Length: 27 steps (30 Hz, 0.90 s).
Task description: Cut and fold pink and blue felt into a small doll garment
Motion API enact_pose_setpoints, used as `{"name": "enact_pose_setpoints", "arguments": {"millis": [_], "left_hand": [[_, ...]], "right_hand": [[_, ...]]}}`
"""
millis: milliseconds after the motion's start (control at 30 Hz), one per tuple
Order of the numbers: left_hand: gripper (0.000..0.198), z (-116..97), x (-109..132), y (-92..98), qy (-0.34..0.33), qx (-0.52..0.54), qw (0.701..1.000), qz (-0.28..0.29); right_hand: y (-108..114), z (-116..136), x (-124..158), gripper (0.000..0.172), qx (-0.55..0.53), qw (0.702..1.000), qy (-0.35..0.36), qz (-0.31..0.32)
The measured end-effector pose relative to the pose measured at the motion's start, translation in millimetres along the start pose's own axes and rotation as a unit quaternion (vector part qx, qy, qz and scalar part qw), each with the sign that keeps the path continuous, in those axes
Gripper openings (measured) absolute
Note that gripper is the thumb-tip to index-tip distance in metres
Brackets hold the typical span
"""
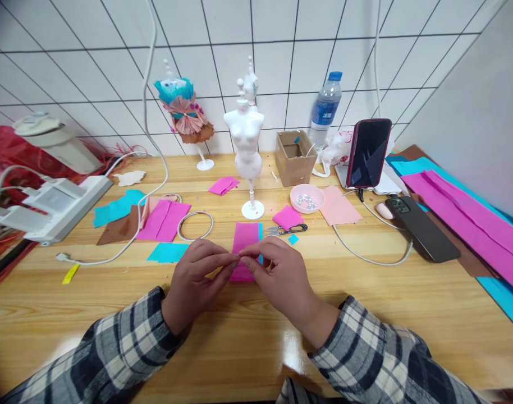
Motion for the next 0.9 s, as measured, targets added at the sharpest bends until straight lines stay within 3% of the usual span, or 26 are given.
{"name": "enact_pose_setpoints", "arguments": {"millis": [167,333,667,900], "left_hand": [[0.009,-0.1,-1.0,-0.6,-0.005,-0.002,1.000,0.006],[0.009,-1.6,-2.3,-1.5,0.005,-0.009,1.000,0.017],[0.025,-1.6,1.9,-2.3,0.005,0.006,1.000,0.024],[0.022,-2.6,0.2,-3.9,0.001,0.008,0.999,0.051]], "right_hand": [[-0.6,-0.3,-1.3,0.004,0.032,0.999,-0.014,0.014],[-1.9,2.3,0.3,0.005,0.071,0.997,0.017,0.019],[1.9,1.3,1.2,0.012,0.047,0.997,0.058,-0.029],[3.8,1.4,0.7,0.009,0.081,0.995,0.051,-0.035]]}}
Point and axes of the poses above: each hand's wrist, its own x-axis away from the middle knuckle, its own y-axis out of the back of the hand, z = x × y, the point moved 3 cm from there along -x, towards the middle knuckle, and after that the axes turned 13 degrees about -y, right-handed, at the moved point
